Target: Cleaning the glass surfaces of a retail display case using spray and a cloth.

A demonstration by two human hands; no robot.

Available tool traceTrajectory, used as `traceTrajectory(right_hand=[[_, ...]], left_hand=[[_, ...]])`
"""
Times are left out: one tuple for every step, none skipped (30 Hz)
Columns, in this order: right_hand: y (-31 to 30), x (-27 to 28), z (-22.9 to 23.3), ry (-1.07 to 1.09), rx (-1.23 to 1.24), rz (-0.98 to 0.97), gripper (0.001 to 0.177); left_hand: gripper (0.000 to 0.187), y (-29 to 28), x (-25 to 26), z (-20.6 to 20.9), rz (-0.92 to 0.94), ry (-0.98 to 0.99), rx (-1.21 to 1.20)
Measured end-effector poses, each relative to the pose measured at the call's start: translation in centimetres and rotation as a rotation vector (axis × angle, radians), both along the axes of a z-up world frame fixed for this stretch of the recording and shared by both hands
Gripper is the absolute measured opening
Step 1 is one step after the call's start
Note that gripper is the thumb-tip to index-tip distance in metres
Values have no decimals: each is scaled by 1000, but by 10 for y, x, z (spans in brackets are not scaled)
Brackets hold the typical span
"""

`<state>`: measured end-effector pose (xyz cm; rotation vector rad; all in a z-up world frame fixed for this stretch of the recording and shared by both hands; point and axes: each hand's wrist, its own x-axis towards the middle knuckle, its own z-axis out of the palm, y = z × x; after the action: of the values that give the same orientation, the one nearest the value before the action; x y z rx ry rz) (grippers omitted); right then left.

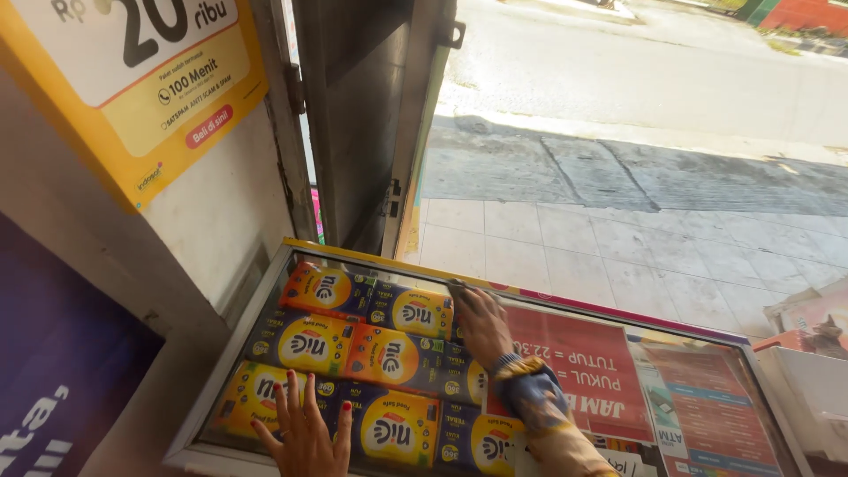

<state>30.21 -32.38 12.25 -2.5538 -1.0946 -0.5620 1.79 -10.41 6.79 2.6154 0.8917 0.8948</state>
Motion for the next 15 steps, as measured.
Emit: traceTrajectory(right_hand=[[11,-8,12,49,16,89,45],[22,-18,24,101,35,177,43],[20,-32,24,112,37,182,43],[18,-42,27,286,-9,204,45],[16,-52,31,460,-56,229,48],[8,-73,27,459,-59,226,48],[0,-94,24,334,-131,356,47],[-10,-117,19,214,-208,485,46],[-22,-139,27,217,-212,483,46],[-31,-159,36,343,-249,580,45],[-40,-179,45,470,-285,677,44],[-55,-180,24,463,-287,678,44],[-69,-181,4,422,-250,762,42],[-82,-182,-17,385,-213,849,40],[-80,-175,-2,383,-215,856,40]], left_hand=[[79,-2,-1,6,0,14,-14],[78,-3,-4,13,-1,32,-26],[78,-5,-8,16,4,44,-25],[76,-5,-6,20,20,40,-56],[75,-5,-5,23,37,37,-87],[75,-5,-5,25,35,36,-89],[74,-5,-5,26,36,36,-73],[74,-6,-7,26,37,40,-59],[74,-9,-9,28,35,42,-64],[74,-10,-9,31,33,40,-76],[74,-10,-9,35,31,39,-89],[74,-10,-8,33,33,32,-88],[74,-10,-7,31,30,26,-67],[75,-9,-8,29,32,25,-48],[75,-11,-7,29,38,24,-48]])
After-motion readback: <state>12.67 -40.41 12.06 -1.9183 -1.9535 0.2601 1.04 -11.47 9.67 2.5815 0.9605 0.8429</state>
